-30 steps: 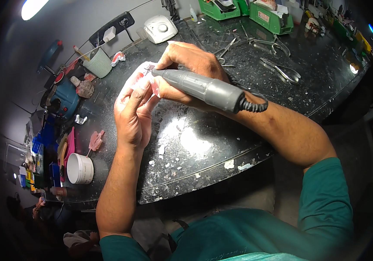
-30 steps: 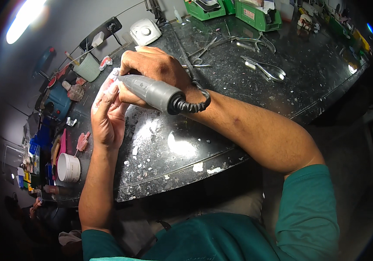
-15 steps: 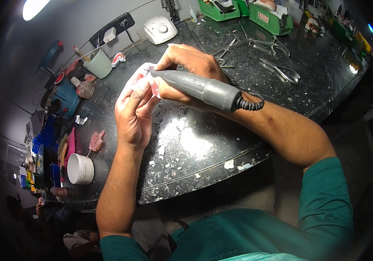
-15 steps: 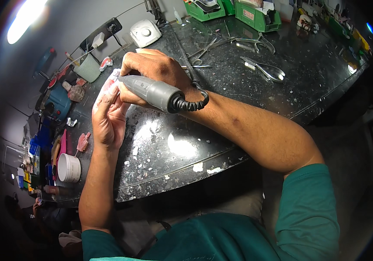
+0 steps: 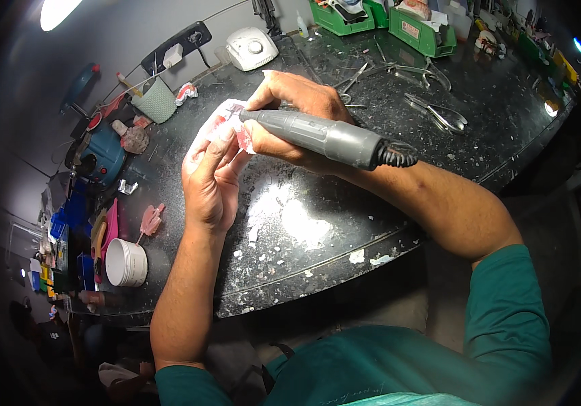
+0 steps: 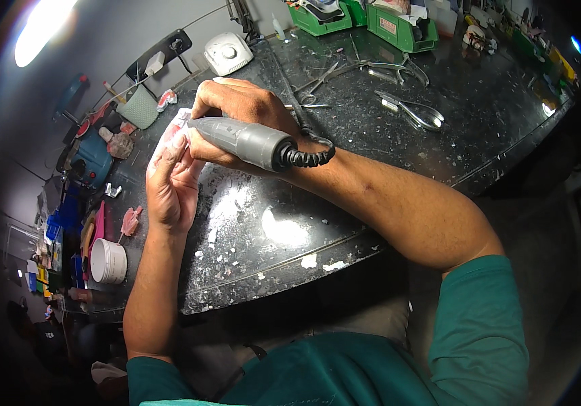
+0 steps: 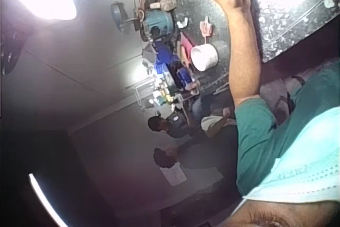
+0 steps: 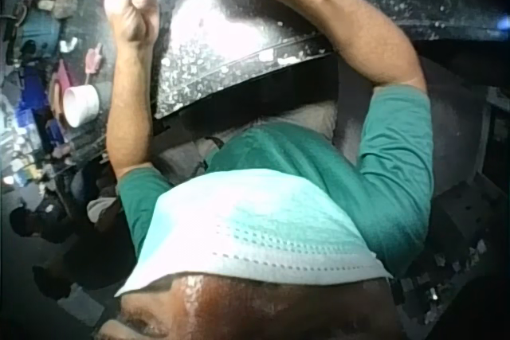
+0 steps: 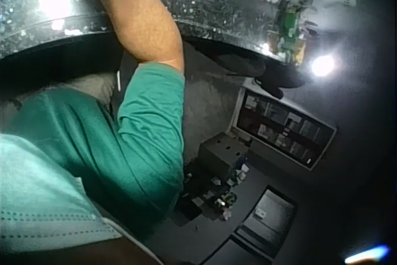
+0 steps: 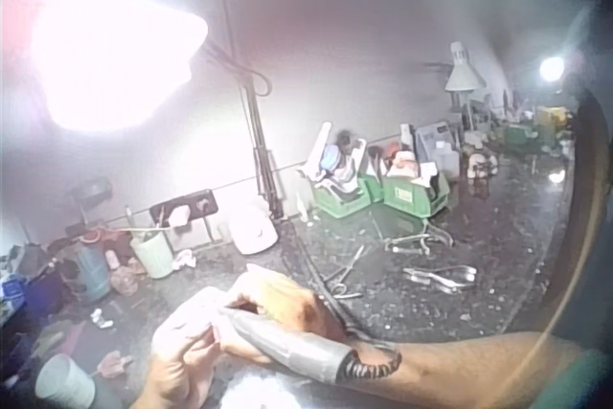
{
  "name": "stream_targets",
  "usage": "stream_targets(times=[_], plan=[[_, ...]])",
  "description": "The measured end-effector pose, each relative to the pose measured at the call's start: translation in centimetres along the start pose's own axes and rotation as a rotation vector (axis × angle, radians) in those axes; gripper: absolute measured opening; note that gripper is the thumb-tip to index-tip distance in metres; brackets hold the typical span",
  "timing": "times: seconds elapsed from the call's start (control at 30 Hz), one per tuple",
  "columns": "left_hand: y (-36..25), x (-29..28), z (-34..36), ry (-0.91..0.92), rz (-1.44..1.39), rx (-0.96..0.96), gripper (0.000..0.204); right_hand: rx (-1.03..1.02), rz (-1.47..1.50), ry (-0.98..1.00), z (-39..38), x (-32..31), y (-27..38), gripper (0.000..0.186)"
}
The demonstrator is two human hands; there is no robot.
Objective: The person refines a pink dental prosthesis using a metal spatula and a rotary grinding tool. They scrape the surface with the spatula, then use the rotary tool to grind and smooth the edges, periodically inspecting the object by hand.
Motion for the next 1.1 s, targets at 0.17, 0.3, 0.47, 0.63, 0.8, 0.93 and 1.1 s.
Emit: stream_targets(times=[0.17,0.3,0.47,0.63,0.8,0.93,1.1], plan=[[0.34,0.09,0.03,-0.005,0.001,-0.018,0.047,-0.043,-0.066,-0.001,-0.13,-0.02,0.12,0.034],[0.23,-0.12,-0.04,-0.007,0.004,-0.017,0.048,-0.049,-0.088,0.001,-0.10,0.20,0.30,0.034],[0.47,0.09,-0.03,0.005,-0.021,-0.019,0.048,-0.095,-0.090,-0.008,-0.15,0.09,0.36,0.032],[0.45,-0.15,-0.13,-0.030,-0.016,-0.019,0.043,-0.106,-0.093,-0.018,-0.13,0.09,0.59,0.032],[0.53,-0.10,-0.12,-0.015,-0.038,-0.025,0.040,-0.104,-0.092,-0.020,-0.12,0.00,0.69,0.032],[0.54,-0.10,-0.15,-0.019,-0.016,-0.033,0.040,-0.064,-0.087,0.010,-0.02,0.12,0.29,0.031],[0.66,-0.16,0.03,-0.022,-0.035,-0.018,0.040,-0.106,-0.084,-0.021,-0.08,-0.04,0.67,0.031]])
Point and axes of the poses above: each hand's wrist, its own z-axis towards the middle knuckle, its own x-axis out of the palm, y = z × x, the point moved 8 cm from there along z, towards the middle knuckle, and after that the axes turned 12 degrees about y, right-handed, at the moved point
